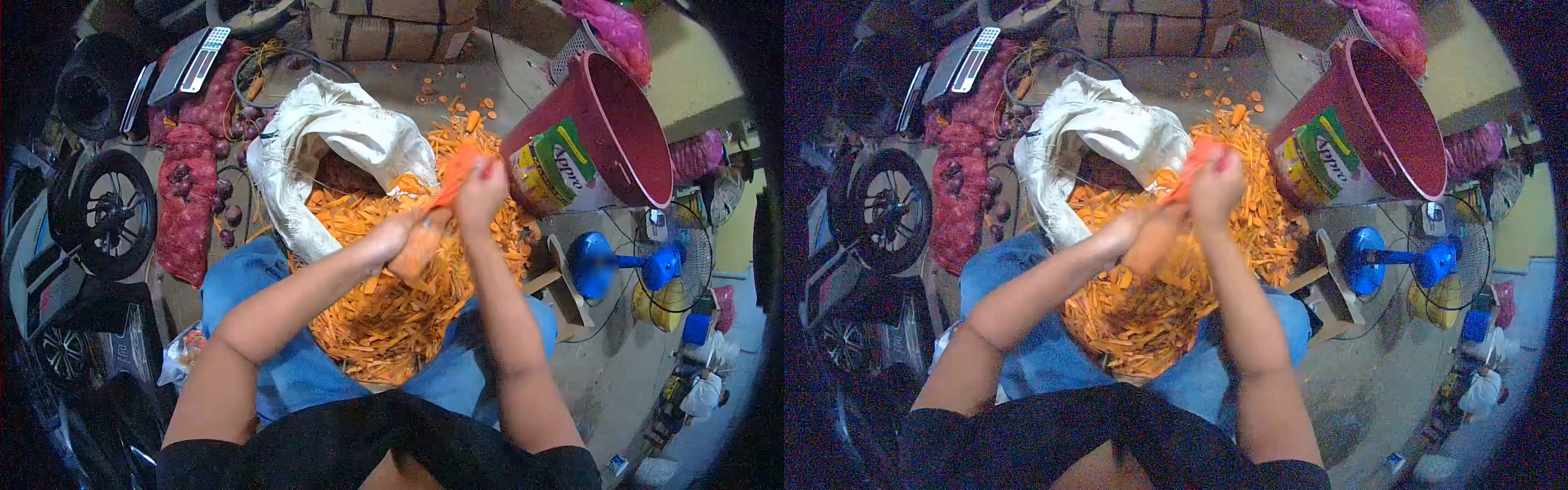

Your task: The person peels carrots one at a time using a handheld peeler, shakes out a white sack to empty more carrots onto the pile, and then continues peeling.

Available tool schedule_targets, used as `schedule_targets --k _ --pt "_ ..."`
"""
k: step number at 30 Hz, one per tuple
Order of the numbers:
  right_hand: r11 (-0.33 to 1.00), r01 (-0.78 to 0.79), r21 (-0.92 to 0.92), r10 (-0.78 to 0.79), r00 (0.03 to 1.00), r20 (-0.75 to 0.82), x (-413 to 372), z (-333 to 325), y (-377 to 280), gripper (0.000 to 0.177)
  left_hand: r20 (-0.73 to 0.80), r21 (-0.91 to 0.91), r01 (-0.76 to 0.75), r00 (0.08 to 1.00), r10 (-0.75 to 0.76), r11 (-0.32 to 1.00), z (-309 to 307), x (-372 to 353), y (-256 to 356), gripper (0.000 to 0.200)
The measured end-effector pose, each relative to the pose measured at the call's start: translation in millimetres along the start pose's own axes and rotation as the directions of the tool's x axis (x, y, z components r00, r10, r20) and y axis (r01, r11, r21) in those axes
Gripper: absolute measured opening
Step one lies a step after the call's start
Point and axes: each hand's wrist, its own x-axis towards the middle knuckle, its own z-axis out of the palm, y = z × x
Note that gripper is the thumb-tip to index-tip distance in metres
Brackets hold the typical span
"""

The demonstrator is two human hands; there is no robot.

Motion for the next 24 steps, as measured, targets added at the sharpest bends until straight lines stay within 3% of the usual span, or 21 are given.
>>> schedule_targets --k 1,3,4,5,7,9,10,11,13,14,16,19,21,23,24 --pt "0.994 0.012 -0.105 -0.023 0.995 -0.102 21 -4 19 0.017 0.002 0.0 0.002 1.0 -0.002 1.0 6 -12 4 0.037" --pt "0.994 -0.06 0.088 0.081 0.961 -0.265 56 -12 70 0.016 0.073 0.04 0.074 0.994 -0.077 0.996 11 -28 10 0.036" --pt "0.973 -0.168 0.161 0.211 0.928 -0.306 64 -21 75 0.017 0.169 -0.054 0.094 0.982 -0.084 0.994 3 -26 6 0.036" --pt "0.933 -0.268 0.24 0.339 0.879 -0.336 70 -26 79 0.018 0.17 -0.048 0.093 0.982 -0.083 0.995 -3 -23 5 0.036" --pt "0.91 -0.22 0.352 0.33 0.899 -0.289 67 -27 64 0.018 0.192 -0.278 0.193 0.971 -0.142 0.941 -15 -15 6 0.035" --pt "0.893 -0.35 0.284 0.374 0.927 -0.035 44 -28 19 0.024 0.192 -0.33 0.171 0.975 -0.111 0.928 -19 -12 6 0.036" --pt "0.889 -0.34 0.306 0.345 0.938 0.04 31 -23 6 0.024 0.174 -0.341 0.173 0.978 -0.119 0.924 -17 -15 12 0.037" --pt "0.883 -0.333 0.331 0.313 0.943 0.111 19 -19 -6 0.024 0.155 -0.349 0.174 0.98 -0.127 0.921 -16 -16 16 0.037" --pt "0.895 -0.172 0.412 0.097 0.976 0.196 -2 -19 -35 0.024 0.165 -0.407 0.167 0.98 -0.108 0.898 -23 -3 9 0.038" --pt "0.896 -0.17 0.411 0.095 0.976 0.198 -5 -17 -34 0.024 0.173 -0.432 0.147 0.982 -0.078 0.89 -26 1 7 0.037" --pt "0.927 -0.005 0.374 -0.051 0.989 0.139 -9 -10 -29 0.02 0.133 -0.449 0.124 0.989 -0.071 0.885 -30 -2 10 0.037" --pt "0.958 0.062 0.281 -0.094 0.99 0.101 7 -18 -20 0.02 0.131 -0.498 0.096 0.991 -0.034 0.862 -36 -10 22 0.038" --pt "0.955 0.057 0.291 -0.082 0.994 0.075 15 -17 -11 0.019 0.098 -0.524 0.085 0.994 -0.039 0.848 -34 -12 26 0.038" --pt "0.91 -0.256 0.326 0.217 0.964 0.153 18 -19 -10 0.015 0.111 -0.517 0.081 0.993 -0.027 0.852 -38 -9 20 0.037" --pt "0.844 -0.246 0.476 0.211 0.969 0.127 17 -15 -13 0.016 0.109 -0.521 0.081 0.994 -0.028 0.85 -37 -6 17 0.037"
